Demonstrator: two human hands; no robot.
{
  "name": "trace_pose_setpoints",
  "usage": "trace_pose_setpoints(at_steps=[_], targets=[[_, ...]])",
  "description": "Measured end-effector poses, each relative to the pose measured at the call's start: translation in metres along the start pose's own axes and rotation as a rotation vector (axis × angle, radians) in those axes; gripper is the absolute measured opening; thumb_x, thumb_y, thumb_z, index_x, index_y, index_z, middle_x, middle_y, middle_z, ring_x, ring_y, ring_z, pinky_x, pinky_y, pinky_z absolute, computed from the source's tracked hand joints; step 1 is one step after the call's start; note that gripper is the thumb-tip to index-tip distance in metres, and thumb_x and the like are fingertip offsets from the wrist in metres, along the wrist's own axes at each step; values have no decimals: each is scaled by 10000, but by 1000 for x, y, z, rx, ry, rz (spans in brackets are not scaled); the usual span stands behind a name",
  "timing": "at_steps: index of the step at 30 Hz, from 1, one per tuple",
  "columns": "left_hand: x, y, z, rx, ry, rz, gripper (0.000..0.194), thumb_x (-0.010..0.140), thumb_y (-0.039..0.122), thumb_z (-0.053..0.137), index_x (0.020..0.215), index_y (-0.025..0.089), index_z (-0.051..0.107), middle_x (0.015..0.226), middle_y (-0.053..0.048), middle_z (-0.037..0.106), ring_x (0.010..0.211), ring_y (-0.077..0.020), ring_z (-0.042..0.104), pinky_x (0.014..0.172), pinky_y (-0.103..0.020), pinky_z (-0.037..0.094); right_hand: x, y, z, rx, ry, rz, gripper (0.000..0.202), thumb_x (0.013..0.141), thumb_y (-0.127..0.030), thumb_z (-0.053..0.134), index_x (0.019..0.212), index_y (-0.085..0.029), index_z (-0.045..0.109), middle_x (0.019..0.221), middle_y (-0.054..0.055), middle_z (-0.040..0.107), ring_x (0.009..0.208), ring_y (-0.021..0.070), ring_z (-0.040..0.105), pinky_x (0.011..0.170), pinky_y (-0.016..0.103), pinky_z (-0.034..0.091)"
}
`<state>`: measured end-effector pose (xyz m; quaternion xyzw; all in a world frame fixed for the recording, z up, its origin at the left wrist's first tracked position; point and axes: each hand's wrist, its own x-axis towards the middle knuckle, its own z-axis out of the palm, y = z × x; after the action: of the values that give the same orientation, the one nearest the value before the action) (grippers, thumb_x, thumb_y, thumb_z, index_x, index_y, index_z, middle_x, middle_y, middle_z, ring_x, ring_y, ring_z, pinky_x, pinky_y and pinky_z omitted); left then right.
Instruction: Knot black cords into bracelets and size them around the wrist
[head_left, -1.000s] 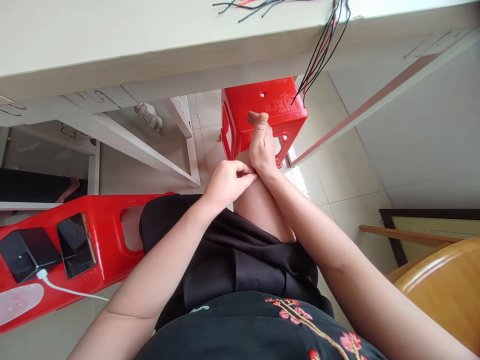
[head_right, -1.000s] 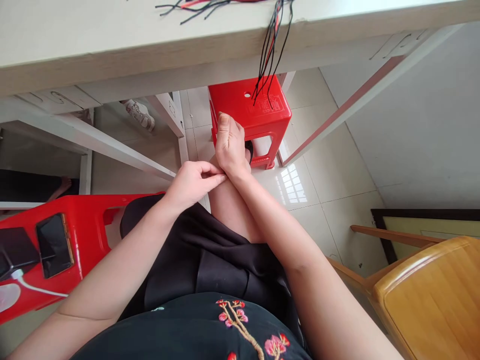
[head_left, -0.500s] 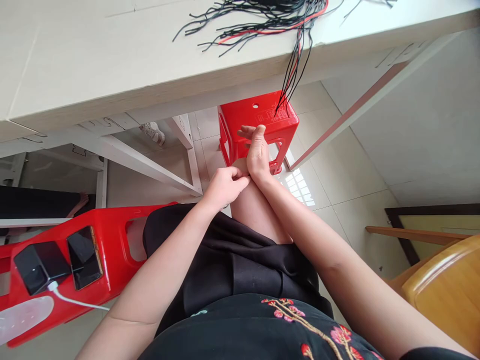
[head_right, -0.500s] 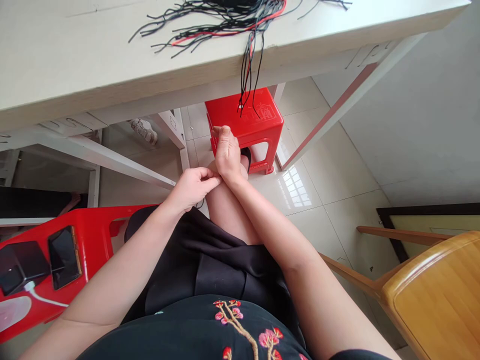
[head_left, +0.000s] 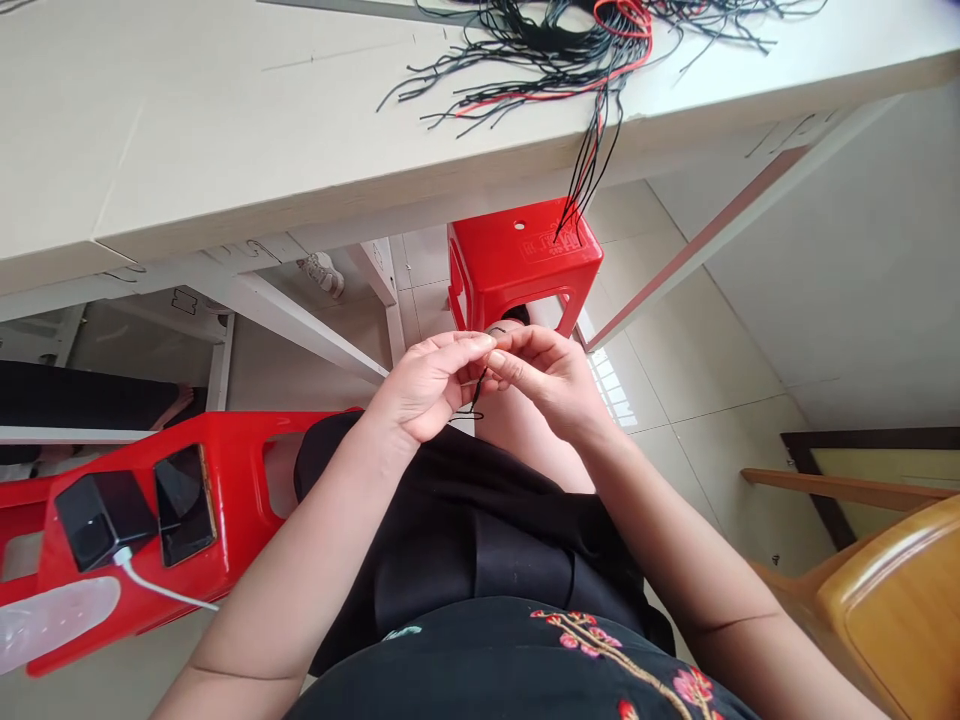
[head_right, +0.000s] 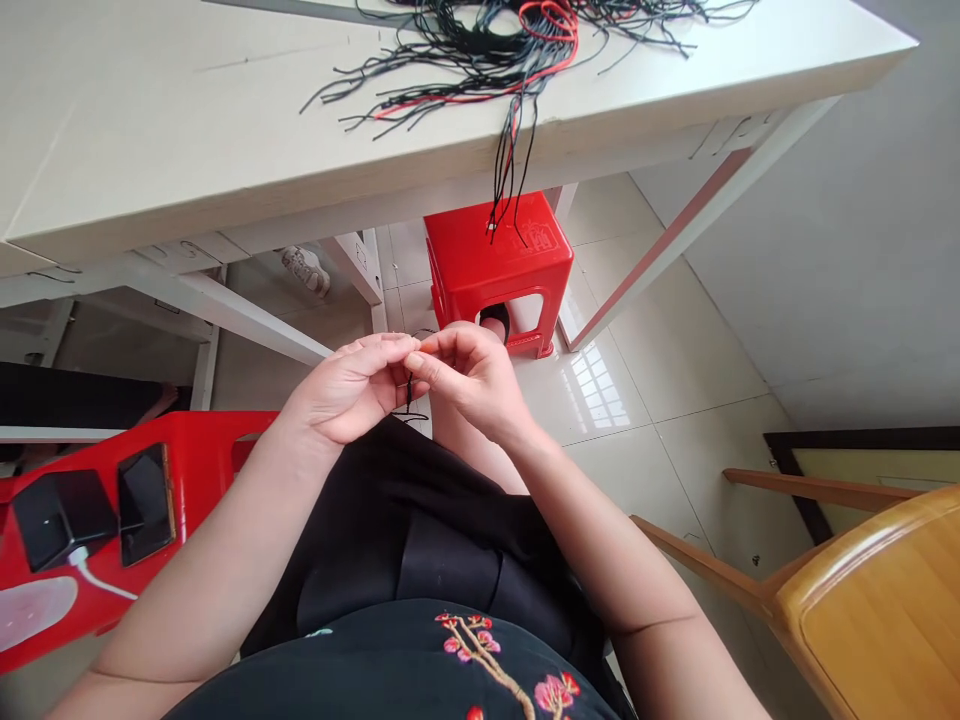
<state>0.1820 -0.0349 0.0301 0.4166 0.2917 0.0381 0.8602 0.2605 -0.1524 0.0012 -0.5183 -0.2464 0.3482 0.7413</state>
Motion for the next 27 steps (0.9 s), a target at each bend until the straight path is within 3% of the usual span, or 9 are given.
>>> trace_pose_setpoints(at_steps=[6,12,20,24,27], targets=[[-18,-1,1,210,41,107,194,643,271,784,699,111,690,626,-35,659,619,-119,614,624,-235,496,-2,-5,4,172,-16,64,159,731,-295,732,812,-181,655,676,-23,619,576,102,600,607,295,551],[-28,-5,1,417,98,251,154,653,250,771,685,119,697,644,-29,674,634,-108,604,643,-218,475,-7,-10,12,24,37,20,127,750,-257,689,677,-172,630,626,-28,582,544,88,580,578,257,526],[-27,-9,0,82,115,104,99,690,209,690,712,139,623,633,-31,666,632,-133,633,618,-248,511,-12,1,24,155,100,36,126,781,-250,637,692,-182,580,595,-40,555,544,83,542,546,227,500],[-26,-11,2,65,102,80,109,708,205,671,716,122,601,607,-20,615,514,-66,532,383,-122,316,-12,11,26,243,127,55,102,787,-255,603,708,-200,569,592,-49,511,532,82,510,557,229,470],[-25,-12,3,-28,73,40,113,690,186,683,700,110,600,625,-3,577,460,-22,432,333,-106,201,-10,13,25,394,153,116,81,749,-257,613,720,-194,571,653,-30,510,542,82,478,511,218,436]])
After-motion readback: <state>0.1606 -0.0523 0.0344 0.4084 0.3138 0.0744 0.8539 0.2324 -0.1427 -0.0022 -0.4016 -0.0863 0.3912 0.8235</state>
